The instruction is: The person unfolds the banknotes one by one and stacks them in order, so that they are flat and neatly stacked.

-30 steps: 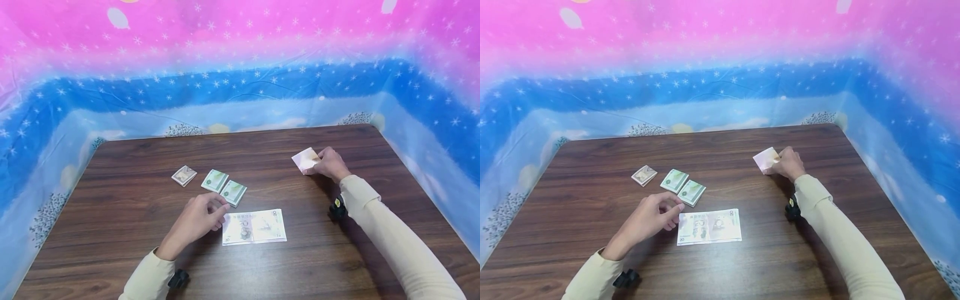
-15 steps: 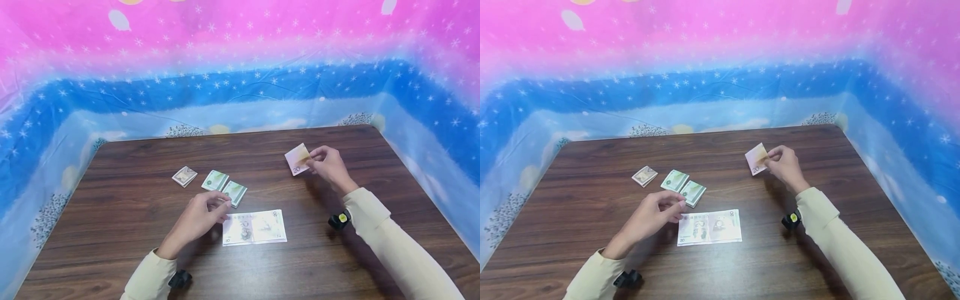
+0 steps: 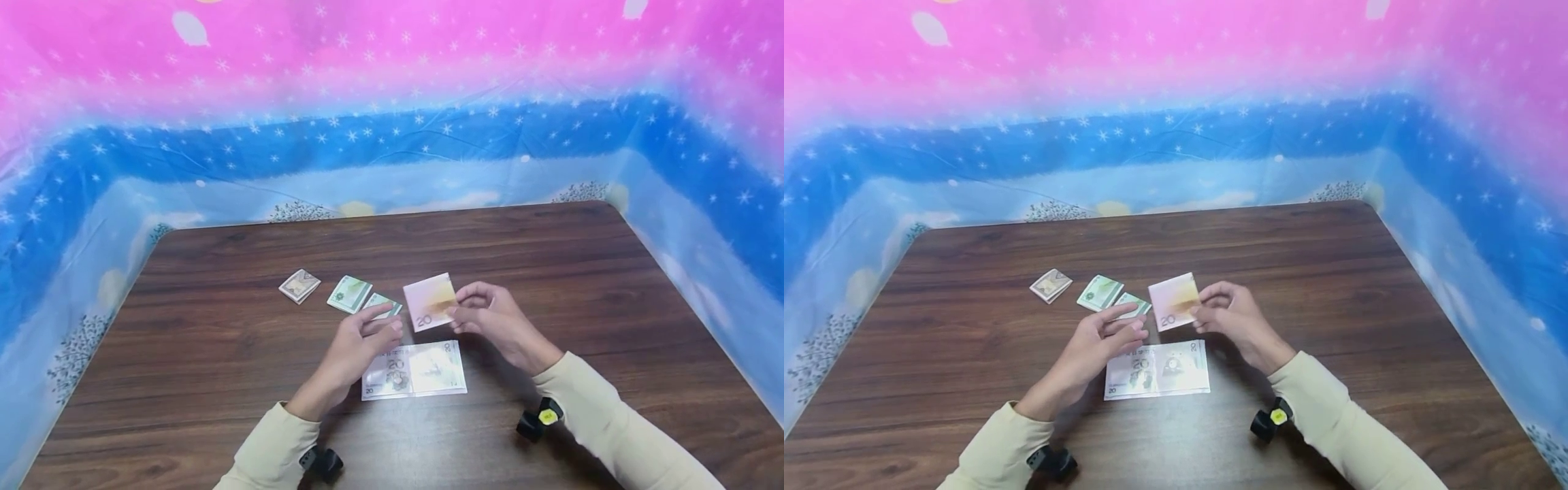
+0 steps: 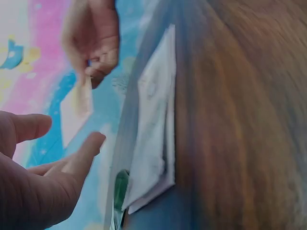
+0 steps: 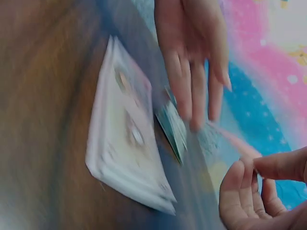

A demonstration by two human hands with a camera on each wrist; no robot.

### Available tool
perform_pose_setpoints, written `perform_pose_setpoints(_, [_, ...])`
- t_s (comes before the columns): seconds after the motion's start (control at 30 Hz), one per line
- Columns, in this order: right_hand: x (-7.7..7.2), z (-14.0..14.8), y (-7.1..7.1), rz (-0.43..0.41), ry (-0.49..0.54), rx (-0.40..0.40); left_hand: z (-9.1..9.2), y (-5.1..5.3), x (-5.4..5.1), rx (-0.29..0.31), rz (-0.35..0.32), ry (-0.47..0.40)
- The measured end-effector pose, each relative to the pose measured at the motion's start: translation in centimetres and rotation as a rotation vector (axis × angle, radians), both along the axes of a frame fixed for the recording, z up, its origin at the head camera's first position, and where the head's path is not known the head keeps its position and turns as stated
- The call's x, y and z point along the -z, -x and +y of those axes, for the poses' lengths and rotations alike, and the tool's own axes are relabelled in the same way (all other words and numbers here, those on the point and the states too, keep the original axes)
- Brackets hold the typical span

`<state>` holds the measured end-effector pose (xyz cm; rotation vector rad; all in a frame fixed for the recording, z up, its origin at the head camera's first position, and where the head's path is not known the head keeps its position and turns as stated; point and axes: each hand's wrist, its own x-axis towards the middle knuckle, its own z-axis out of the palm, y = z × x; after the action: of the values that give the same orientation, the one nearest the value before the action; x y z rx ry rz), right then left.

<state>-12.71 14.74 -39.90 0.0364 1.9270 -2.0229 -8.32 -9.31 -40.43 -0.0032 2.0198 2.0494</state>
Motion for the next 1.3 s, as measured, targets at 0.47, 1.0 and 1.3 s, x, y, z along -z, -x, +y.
perform_pose_setpoints(0.47, [1.4,-2.8,-2.3,0.187,-0.177,-0.016,0.7,-0.1,-0.4,-0.155,0.029,0.085])
perform_pose_setpoints(1.0, [0.6,-4.1,-3.9,0.087,-0.102,-0.213,0.7,0.2,-0.3,0.002,-0.044,-0.129])
perform_pose_setpoints(1.3, [0.1,-3.8,-3.8,0.069,-0.045,-0.254,0.2,0.2,-0.3,0.008,-0.035,-0.131])
